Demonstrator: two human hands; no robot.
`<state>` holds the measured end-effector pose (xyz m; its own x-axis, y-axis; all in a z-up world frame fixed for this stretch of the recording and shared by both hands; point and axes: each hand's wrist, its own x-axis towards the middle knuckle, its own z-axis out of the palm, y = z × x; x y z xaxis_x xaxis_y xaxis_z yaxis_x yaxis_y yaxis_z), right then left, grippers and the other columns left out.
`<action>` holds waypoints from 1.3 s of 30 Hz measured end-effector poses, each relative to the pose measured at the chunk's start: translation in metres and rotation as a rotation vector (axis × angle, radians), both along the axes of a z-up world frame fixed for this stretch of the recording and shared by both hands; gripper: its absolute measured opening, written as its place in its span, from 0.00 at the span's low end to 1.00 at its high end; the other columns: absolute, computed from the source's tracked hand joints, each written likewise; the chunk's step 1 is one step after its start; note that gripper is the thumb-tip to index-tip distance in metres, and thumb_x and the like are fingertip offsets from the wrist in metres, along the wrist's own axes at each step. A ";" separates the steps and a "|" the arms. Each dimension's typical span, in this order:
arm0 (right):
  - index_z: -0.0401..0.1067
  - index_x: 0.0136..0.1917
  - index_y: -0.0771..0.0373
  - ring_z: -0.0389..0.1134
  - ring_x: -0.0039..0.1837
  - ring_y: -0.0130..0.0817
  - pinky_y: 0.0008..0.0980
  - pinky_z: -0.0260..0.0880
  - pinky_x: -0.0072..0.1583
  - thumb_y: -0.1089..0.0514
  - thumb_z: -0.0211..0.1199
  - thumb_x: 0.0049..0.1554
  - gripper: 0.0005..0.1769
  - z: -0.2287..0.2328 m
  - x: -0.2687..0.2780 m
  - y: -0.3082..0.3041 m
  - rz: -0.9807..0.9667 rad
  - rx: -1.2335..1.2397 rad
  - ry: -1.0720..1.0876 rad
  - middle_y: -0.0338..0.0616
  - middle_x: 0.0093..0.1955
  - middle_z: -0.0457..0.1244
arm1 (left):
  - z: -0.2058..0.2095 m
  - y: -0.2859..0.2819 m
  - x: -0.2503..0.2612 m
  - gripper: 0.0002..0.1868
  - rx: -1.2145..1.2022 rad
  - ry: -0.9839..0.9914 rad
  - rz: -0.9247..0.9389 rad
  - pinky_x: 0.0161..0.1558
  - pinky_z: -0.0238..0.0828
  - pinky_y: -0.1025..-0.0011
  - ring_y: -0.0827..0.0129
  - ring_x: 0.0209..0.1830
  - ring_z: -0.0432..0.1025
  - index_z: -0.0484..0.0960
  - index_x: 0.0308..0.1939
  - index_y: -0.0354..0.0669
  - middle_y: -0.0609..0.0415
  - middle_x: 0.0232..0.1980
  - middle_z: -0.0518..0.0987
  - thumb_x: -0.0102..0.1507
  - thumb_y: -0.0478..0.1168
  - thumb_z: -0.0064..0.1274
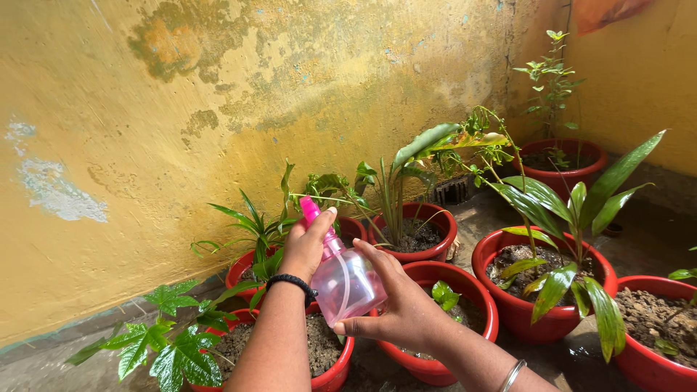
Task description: The person holds a spray bottle with both hands and sprays water onto the leaves of several potted plants arranged on the floor.
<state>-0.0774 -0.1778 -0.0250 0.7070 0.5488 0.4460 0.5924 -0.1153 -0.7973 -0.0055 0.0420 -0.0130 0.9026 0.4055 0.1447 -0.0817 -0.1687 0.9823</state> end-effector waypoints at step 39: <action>0.45 0.81 0.59 0.56 0.78 0.52 0.44 0.60 0.72 0.35 0.81 0.37 0.71 0.019 0.003 -0.085 -0.236 -0.186 -0.126 0.56 0.79 0.48 | 0.022 -0.114 0.039 0.32 0.010 0.049 -0.266 0.58 0.70 0.65 0.66 0.53 0.76 0.80 0.57 0.44 0.54 0.51 0.82 0.56 0.60 0.59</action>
<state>-0.0746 -0.2625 -0.0060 0.7702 0.4564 0.4455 0.6245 -0.3979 -0.6721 0.0336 -0.0722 0.0089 0.9832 0.1521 0.1007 -0.0765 -0.1571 0.9846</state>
